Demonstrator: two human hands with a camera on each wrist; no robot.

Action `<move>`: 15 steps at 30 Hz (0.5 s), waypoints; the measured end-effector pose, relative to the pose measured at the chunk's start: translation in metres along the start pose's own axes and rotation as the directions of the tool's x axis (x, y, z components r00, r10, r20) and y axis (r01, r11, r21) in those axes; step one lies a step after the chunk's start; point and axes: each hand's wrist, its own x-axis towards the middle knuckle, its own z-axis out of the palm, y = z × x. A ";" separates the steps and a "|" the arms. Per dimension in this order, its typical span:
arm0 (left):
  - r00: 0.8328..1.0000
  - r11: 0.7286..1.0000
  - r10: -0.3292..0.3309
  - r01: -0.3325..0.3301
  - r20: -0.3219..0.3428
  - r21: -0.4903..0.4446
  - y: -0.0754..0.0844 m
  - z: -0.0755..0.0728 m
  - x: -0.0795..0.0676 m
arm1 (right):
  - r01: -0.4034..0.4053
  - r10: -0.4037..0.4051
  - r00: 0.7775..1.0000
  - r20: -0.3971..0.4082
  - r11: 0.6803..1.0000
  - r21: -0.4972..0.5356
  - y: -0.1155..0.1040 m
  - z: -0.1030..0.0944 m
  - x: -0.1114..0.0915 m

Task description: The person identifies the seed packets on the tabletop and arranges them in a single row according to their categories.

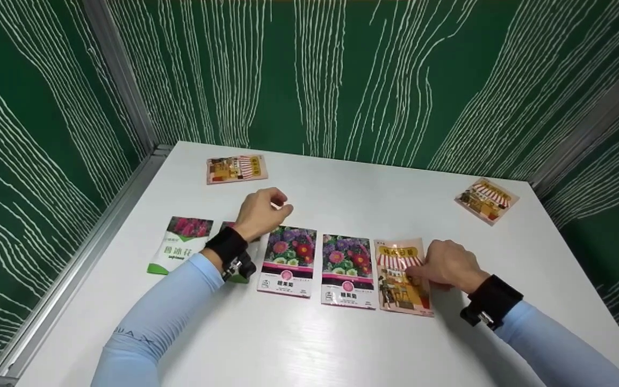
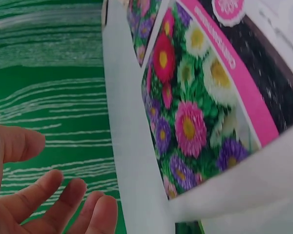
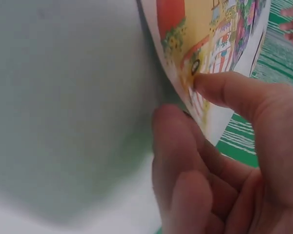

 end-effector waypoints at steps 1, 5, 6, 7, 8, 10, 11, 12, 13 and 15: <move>1.000 1.000 -0.001 0.001 -0.010 0.004 -0.001 -0.002 0.001 | 0.002 -0.002 1.000 0.002 1.000 -0.017 -0.002 -0.001 -0.001; 0.999 0.999 -0.036 0.036 -0.029 0.010 -0.006 -0.008 0.006 | 0.005 -0.003 1.000 0.028 0.999 -0.043 -0.009 -0.002 -0.004; 0.998 0.999 -0.043 0.043 -0.036 0.015 -0.007 -0.009 0.008 | 0.001 0.001 0.999 0.034 0.999 -0.052 -0.011 -0.002 -0.005; 0.998 0.998 -0.050 0.051 -0.043 0.023 -0.009 -0.011 0.011 | 0.000 0.003 0.999 0.039 0.998 -0.064 -0.013 -0.003 -0.005; 0.997 0.998 -0.058 0.059 -0.045 0.033 -0.011 -0.014 0.015 | -0.002 0.005 0.999 0.042 0.997 -0.079 -0.015 -0.003 -0.005; 0.996 0.995 -0.075 0.078 -0.053 0.061 -0.017 -0.019 0.022 | -0.002 0.007 0.999 0.042 0.994 -0.108 -0.020 -0.003 -0.005; 0.995 0.992 -0.086 0.091 -0.055 0.083 -0.021 -0.022 0.027 | 0.000 0.005 0.999 0.040 0.992 -0.122 -0.022 -0.004 -0.005; 0.994 0.989 -0.097 0.102 -0.056 0.109 -0.025 -0.026 0.031 | 0.004 0.002 0.999 0.038 0.990 -0.139 -0.025 -0.004 -0.005; 0.993 0.984 -0.109 0.115 -0.052 0.138 -0.029 -0.029 0.035 | 0.010 -0.004 0.999 0.036 0.988 -0.154 -0.027 -0.005 -0.005; 0.989 0.968 -0.144 0.148 -0.035 0.202 -0.036 -0.036 0.043 | 0.021 -0.015 0.999 0.035 0.984 -0.174 -0.032 -0.007 -0.004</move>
